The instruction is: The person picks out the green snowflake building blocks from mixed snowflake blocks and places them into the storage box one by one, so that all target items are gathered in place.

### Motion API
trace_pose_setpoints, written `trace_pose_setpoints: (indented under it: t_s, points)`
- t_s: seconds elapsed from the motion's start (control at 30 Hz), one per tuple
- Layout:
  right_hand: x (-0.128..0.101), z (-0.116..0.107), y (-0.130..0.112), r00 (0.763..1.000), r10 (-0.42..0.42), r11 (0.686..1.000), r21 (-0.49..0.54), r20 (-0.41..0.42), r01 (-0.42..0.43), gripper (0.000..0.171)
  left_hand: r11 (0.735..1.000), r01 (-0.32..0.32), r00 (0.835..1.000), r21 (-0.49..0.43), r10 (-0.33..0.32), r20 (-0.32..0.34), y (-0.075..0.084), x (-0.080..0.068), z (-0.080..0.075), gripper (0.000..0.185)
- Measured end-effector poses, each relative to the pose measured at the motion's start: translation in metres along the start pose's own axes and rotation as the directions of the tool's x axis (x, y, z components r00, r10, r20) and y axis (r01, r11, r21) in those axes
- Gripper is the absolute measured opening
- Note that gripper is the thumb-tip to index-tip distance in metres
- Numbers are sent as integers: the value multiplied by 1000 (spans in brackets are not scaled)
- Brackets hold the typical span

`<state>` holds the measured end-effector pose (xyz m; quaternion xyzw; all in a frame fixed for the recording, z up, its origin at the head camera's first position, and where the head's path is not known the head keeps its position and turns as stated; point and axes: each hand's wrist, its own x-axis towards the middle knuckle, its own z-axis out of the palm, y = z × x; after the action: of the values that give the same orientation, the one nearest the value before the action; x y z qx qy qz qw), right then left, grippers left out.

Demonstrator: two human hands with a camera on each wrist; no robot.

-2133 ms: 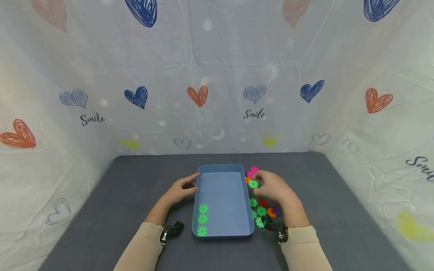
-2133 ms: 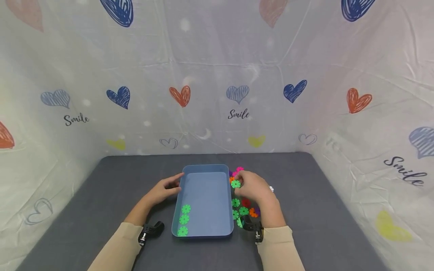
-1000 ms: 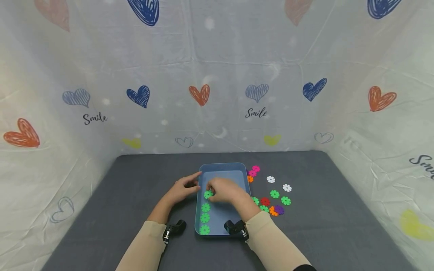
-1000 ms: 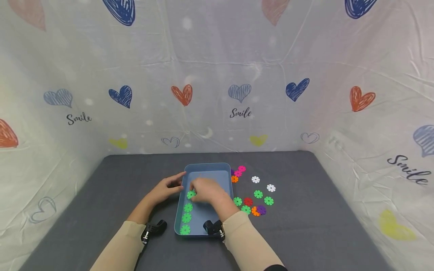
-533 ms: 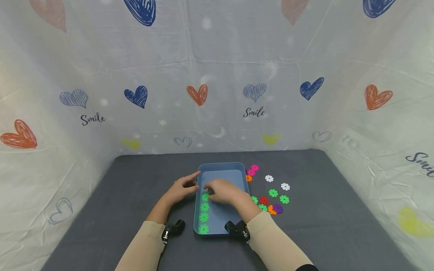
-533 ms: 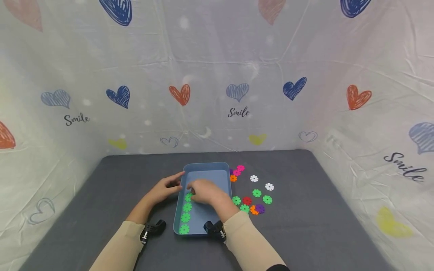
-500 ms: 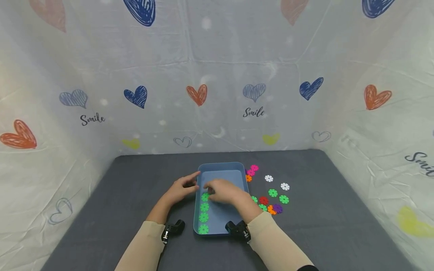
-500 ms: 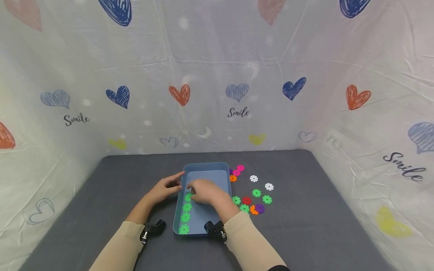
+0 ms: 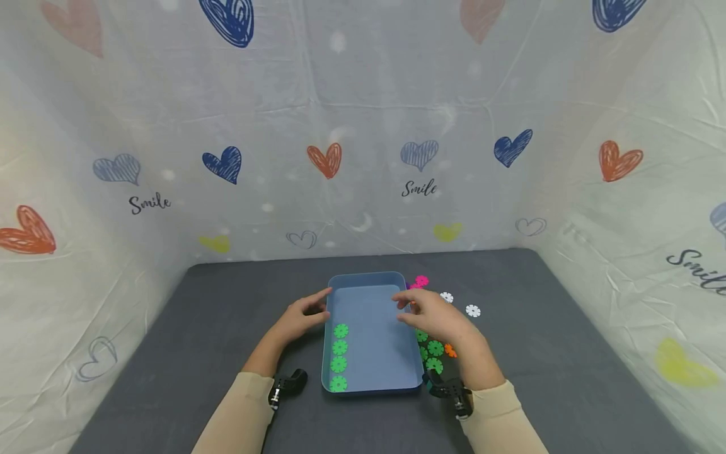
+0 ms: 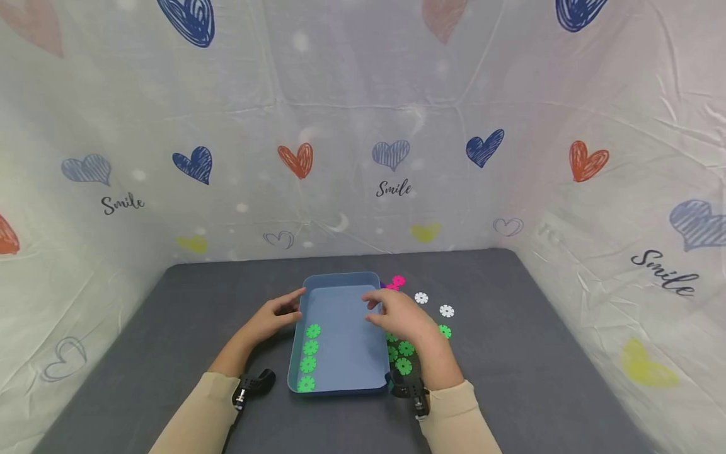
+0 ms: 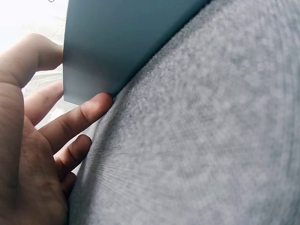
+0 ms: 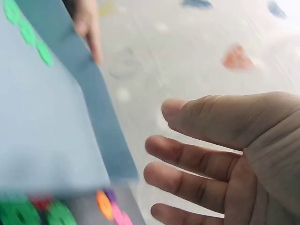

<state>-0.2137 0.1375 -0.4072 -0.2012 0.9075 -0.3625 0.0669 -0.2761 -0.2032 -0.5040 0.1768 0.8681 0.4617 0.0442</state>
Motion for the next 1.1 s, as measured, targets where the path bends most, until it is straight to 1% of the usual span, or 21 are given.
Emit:
trace_pose_setpoints:
  t_s: [0.1,0.2,0.27,0.4,0.53,0.73,0.83,1.0,1.1]
  points:
    - [-12,-14,19,996,74,997,31,-58,-72,38,1000,-6,1000,-11,6,-2,0,-1,1,63]
    - [-19,-24,39,985,128,992,17,-113,-127,36,1000,-14,1000,-6,14,-5,-1,-1,0,62]
    - [-23,-28,52,976,172,985,10,-130,-173,36,1000,-16,1000,-3,15,-2,-2,-1,1,62]
    - [-27,-28,76,952,272,959,-37,-139,-279,35,1000,-13,1000,2,13,-3,-1,-1,1,62]
    - [-27,-23,93,932,330,935,-85,-148,-345,34,1000,-4,1000,2,4,-7,0,-1,1,62]
    - [-25,-18,102,911,365,924,-48,-193,-380,28,1000,-4,1000,-14,4,-3,0,-2,2,62]
    - [-25,-18,102,911,363,924,-53,-196,-380,28,1000,-8,1000,-15,8,-5,0,-2,1,62]
    - [-22,-18,103,919,341,921,-128,-199,-369,31,1000,3,1000,-2,-3,-8,1,0,1,62]
    - [-21,-19,96,922,332,927,-110,-199,-358,35,1000,9,1000,5,-9,-9,0,0,2,62]
